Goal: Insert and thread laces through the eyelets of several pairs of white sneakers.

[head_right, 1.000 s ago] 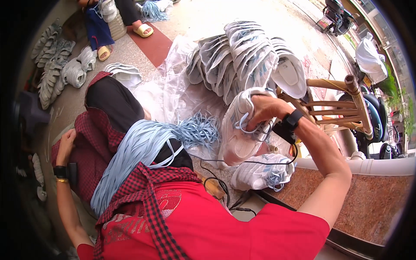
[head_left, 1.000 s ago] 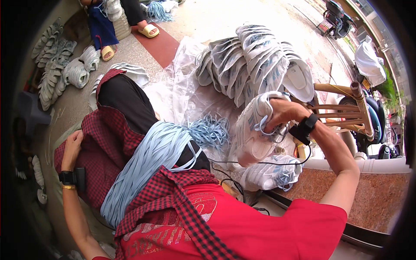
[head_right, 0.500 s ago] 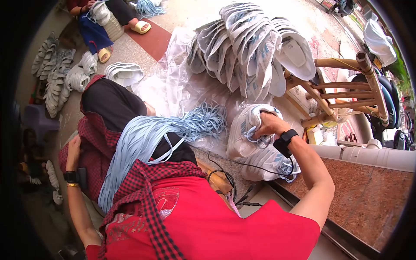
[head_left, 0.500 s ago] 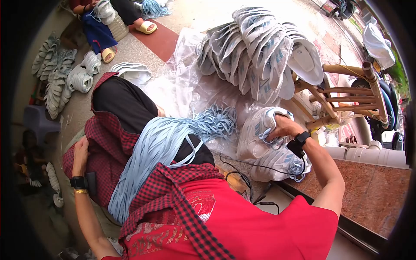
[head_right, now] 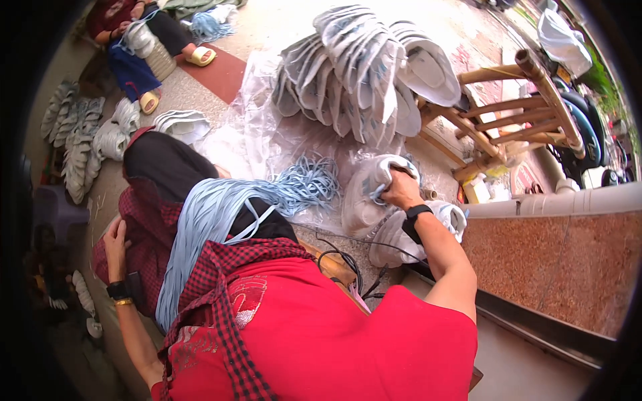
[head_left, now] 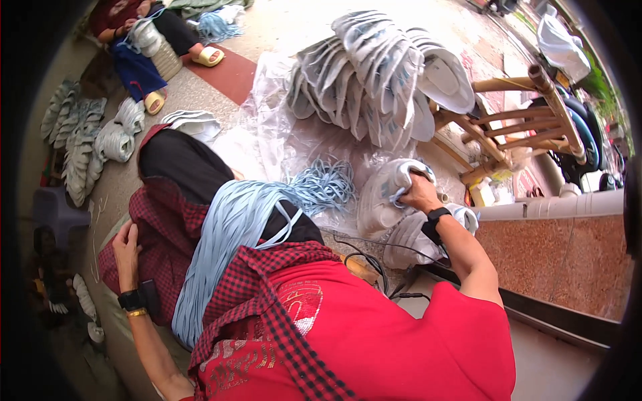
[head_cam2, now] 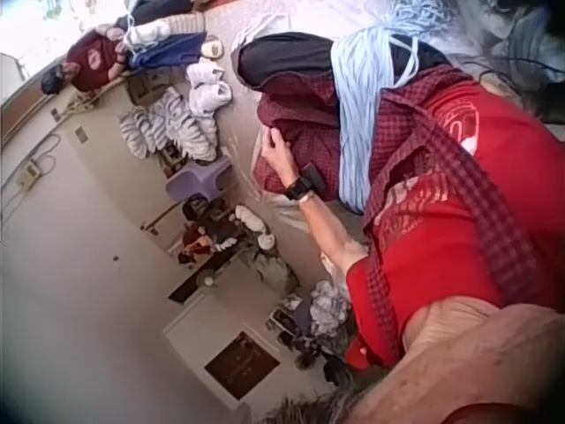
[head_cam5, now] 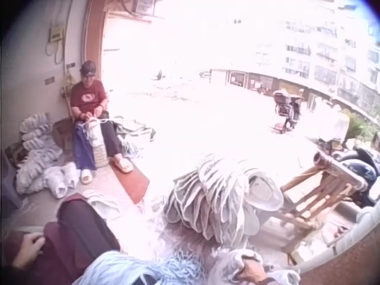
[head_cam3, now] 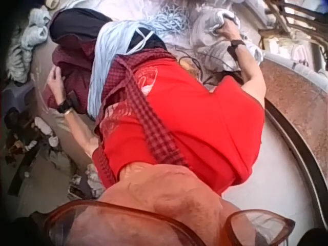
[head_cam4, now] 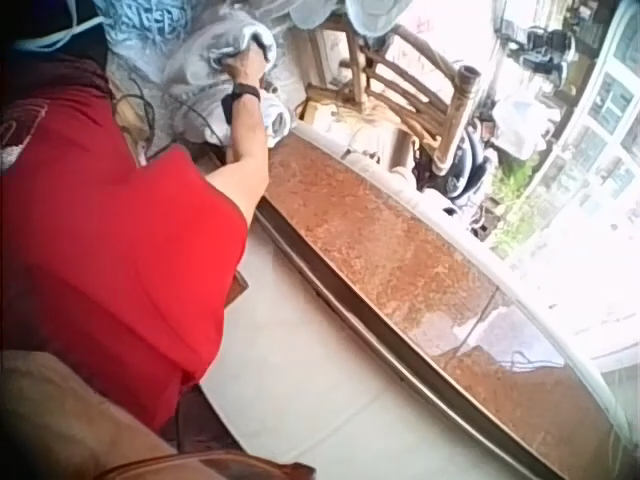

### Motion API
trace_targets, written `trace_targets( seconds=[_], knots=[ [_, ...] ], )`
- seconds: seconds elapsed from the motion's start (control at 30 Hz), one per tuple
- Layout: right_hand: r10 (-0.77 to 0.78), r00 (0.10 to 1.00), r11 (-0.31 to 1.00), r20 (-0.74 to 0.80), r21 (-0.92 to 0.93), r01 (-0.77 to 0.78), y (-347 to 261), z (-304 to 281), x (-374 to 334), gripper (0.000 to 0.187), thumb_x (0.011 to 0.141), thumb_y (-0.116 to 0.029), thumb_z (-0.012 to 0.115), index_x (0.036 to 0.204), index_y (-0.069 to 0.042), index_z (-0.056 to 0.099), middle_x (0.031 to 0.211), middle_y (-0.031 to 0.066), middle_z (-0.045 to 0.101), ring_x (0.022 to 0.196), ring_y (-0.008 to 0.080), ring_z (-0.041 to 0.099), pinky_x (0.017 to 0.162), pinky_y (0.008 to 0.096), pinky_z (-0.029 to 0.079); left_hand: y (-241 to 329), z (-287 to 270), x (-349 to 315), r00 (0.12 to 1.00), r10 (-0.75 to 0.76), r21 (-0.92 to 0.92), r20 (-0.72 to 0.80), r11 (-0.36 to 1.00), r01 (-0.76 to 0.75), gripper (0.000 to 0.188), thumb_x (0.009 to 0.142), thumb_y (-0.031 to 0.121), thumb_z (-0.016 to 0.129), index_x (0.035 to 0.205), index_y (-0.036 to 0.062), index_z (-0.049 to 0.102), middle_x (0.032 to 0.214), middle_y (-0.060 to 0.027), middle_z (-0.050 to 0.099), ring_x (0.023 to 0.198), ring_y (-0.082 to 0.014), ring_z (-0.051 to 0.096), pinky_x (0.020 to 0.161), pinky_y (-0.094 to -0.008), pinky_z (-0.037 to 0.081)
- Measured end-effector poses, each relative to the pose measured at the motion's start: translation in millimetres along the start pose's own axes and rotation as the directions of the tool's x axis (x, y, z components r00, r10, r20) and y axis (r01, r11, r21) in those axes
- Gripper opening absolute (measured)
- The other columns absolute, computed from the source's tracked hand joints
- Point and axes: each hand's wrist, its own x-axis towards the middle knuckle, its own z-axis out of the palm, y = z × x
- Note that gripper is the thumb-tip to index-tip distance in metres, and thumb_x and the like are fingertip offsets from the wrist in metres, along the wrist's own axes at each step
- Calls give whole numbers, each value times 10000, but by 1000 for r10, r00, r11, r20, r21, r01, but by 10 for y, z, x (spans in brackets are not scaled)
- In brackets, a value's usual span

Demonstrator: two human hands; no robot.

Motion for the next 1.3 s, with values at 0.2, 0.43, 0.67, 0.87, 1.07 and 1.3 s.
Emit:
trace_targets(
  seconds=[0.2, 0.43, 0.67, 0.87, 1.07, 1.3],
  knots=[
    [-47, 999, 999, 26, -7, 48, 130, -55, -202, 487, 602, -227, 811, 1017, -15, 670, 934, 183, 704, 901, 368, 673, 807, 431, 526, 352, -154, -489, 902, 383, 108, -202, 924, -368, 308, 904, 125, 668, 1198, 34, 656, 1177, -102, 644, 1083, -205, 627, 848, -347, 568],
    [1, 867, 899, 497, -380, 217, -156, -951, 262, 443, 550, -297, 870, 800, 28, 703, 742, 188, 698, 712, 300, 698, 689, 392, 537, -187, -1301, -159, 930, 256, 222, -263, 954, -200, 327, 922, 212, 663, 1187, 21, 666, 1137, -64, 680, 1031, -167, 636, 865, -335, 535],
    [-189, 789, 904, 585, -211, 373, -1577, -975, 1217, 160, 704, -198, 736, 787, -73, 791, 723, 153, 725, 682, 276, 724, 703, 351, 575, -455, -1432, 657, 983, -114, -330, -144, 942, 61, 365, 967, 352, 614, 1191, 69, 671, 1095, -44, 690, 1039, -140, 619, 890, -334, 506],
    [-510, 732, 848, 452, 121, 516, -3261, -272, 2559, 323, 775, -79, 717, 1089, -1, 709, 922, 137, 748, 828, 224, 734, 747, 323, 574, -469, -1177, 1692, 947, -197, -156, 256, 958, 241, 388, 935, 388, 652, 1160, 73, 680, 1043, -42, 699, 992, -136, 640, 809, -314, 548],
    [-755, 427, 576, 498, 192, 795, -5170, 822, 3756, 788, 676, -151, 869, 1365, -40, 503, 1216, 198, 653, 1105, 343, 638, 914, 411, 533, -820, -774, 2845, 874, -284, -2, 393, 951, 310, 382, 916, 362, 658, 1152, 62, 678, 999, -50, 706, 914, -142, 662, 751, -322, 564],
    [-736, 530, 494, 420, -202, 846, -5867, 2365, 4483, 1373, 485, -257, 974, 1572, -230, 134, 1554, 262, 244, 1396, 468, 318, 1006, 701, 380, -1535, 272, 3611, 754, -426, 226, 500, 905, 361, 441, 860, 374, 692, 1116, 16, 686, 957, -78, 698, 845, -161, 668, 714, -316, 561]
  ],
)
